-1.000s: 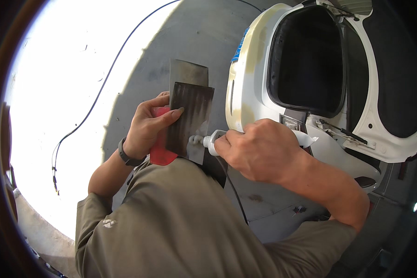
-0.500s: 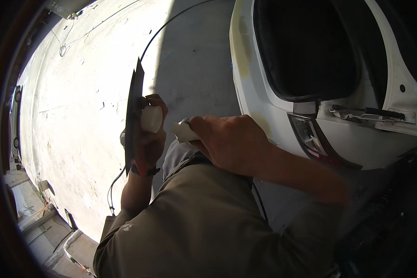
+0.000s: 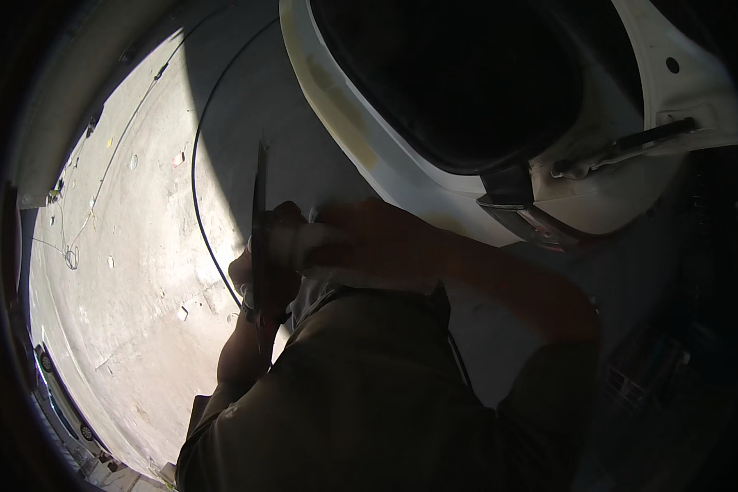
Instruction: The person sands the front bumper and rear bumper of a white car using a sanding block and sandpaper. They briefly enter the car, start the engine, and exit before continuing to sand the rear bumper.
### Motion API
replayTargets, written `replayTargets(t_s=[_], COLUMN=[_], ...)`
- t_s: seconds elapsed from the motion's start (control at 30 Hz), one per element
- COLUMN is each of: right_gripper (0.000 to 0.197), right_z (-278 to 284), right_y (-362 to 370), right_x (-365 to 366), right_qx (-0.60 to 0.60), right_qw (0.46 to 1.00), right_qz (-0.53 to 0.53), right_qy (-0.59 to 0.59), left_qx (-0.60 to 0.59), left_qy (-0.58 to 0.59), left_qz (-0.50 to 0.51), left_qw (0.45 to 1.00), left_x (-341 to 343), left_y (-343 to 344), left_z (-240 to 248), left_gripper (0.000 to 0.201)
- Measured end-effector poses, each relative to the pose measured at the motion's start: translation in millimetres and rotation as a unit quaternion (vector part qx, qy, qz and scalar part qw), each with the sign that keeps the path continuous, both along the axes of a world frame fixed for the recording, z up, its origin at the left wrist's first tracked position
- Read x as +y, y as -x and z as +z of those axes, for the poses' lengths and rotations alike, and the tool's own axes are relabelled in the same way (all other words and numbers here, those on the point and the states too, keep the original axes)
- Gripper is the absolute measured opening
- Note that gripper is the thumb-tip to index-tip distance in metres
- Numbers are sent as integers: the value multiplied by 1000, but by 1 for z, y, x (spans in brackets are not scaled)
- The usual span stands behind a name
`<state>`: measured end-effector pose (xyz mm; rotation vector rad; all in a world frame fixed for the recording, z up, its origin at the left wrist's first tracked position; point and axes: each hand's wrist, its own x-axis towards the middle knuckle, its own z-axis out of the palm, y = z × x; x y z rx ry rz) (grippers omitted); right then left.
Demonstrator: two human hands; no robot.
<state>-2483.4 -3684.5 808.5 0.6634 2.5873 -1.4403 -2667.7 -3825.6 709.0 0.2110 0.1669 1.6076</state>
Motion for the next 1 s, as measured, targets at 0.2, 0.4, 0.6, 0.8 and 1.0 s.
replayTargets(t_s=[0.2, 0.4, 0.6, 0.8, 1.0], right_gripper=[64, 48, 43, 44, 47], right_z=[-38, -27, -19, -12, -4], right_y=[76, 123, 145, 136, 108], right_x=[33, 57, 65, 74, 84], right_qx=[-31, 33, 53, 22, -80], right_qw=[954, 966, 962, 963, 972], right_qz=[-146, -177, -262, -269, -158], right_qy=[259, 183, 61, -12, -155], left_qx=[-12, 77, 122, 116, 162], left_qy=[-5, 18, -30, 9, 89], left_qz=[-115, -184, -163, -190, -159], left_qw=[993, 980, 979, 975, 970], left_x=[67, 126, 160, 180, 181], left_y=[101, 181, 195, 177, 144], left_z=[-21, -22, 6, 11, 13], left_gripper=[45, 43, 51, 50, 46])
